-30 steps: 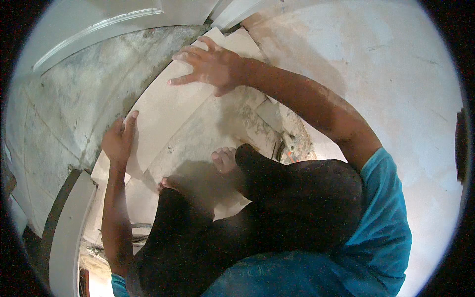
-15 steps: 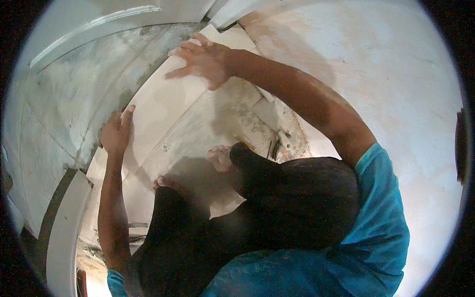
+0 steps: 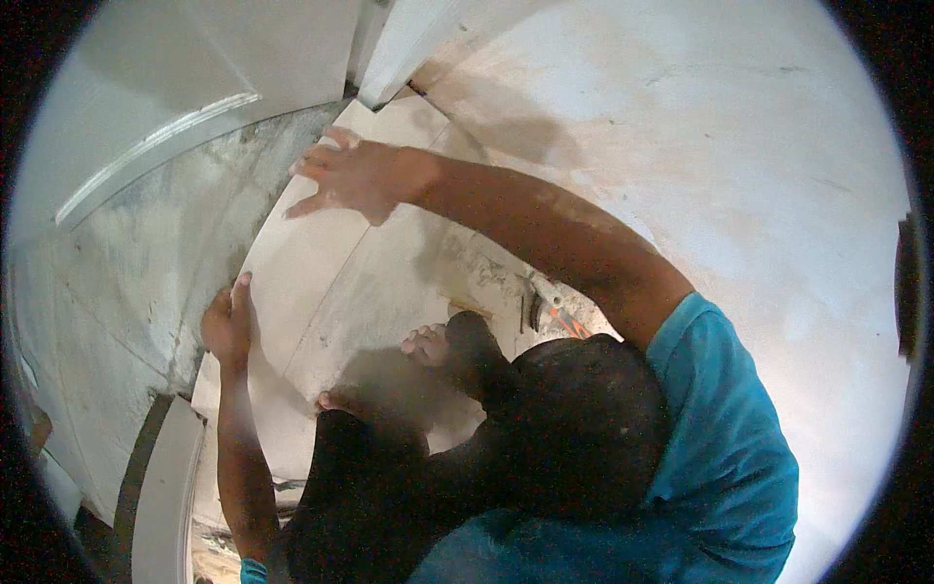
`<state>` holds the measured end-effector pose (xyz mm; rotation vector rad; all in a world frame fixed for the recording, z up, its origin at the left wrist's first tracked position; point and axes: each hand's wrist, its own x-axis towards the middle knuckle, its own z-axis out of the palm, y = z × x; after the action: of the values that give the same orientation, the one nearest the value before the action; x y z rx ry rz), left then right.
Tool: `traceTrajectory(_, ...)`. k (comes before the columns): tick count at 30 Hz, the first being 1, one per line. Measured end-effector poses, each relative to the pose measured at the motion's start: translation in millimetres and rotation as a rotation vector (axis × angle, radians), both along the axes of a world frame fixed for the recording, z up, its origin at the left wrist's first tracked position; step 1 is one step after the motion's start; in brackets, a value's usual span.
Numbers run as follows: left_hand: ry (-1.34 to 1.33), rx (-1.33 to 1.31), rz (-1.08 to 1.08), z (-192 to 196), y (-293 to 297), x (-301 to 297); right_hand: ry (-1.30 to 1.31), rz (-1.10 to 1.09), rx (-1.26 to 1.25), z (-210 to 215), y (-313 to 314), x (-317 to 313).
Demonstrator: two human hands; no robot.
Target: The person kneels on the floor and applies cement mortar to the floor using a trowel. They then place a ceramic tile onto the mortar and press it down to secure it in place.
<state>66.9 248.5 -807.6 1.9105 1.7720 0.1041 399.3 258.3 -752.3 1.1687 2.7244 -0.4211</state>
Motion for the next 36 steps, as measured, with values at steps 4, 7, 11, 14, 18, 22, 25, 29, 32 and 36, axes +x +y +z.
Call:
traceTrajectory(4, -0.017, 0.005, 0.015, 1, -7, 6, -0.029, -0.055, -0.064, -3, -13, -1)
traceTrajectory(7, 0.008, 0.063, -0.010, -2, -10, 7, -0.044, -0.070, -0.030, -7, -19, -2)
traceTrajectory(11, -0.025, 0.036, 0.013, 0, -12, 9, -0.001, -0.087, -0.038, -9, -18, -4)
traceTrajectory(14, 0.001, 0.018, 0.015, 7, -13, 14, 0.009, -0.104, -0.042, -9, -19, -5)
traceTrajectory(18, -0.070, 0.071, 0.062, 12, -15, 21, 0.018, -0.107, -0.013, -10, -23, -7)
traceTrajectory(22, 0.019, 0.075, 0.050, 9, -16, 14, -0.014, -0.114, -0.038, -14, -25, -12)
traceTrajectory(25, -0.009, 0.044, 0.039, 3, -10, 3, 0.028, -0.136, -0.073, -16, -20, -19)
traceTrajectory(29, -0.005, -0.018, -0.012, -5, -3, -11, 0.012, -0.159, -0.116, -18, -17, -22)
traceTrajectory(32, -0.031, -0.029, -0.002, -12, -2, -14, 0.035, -0.142, -0.052, -18, -17, -22)
traceTrajectory(36, 0.036, 0.052, -0.043, -18, -2, -16, 0.024, -0.141, -0.065, -12, -13, -23)
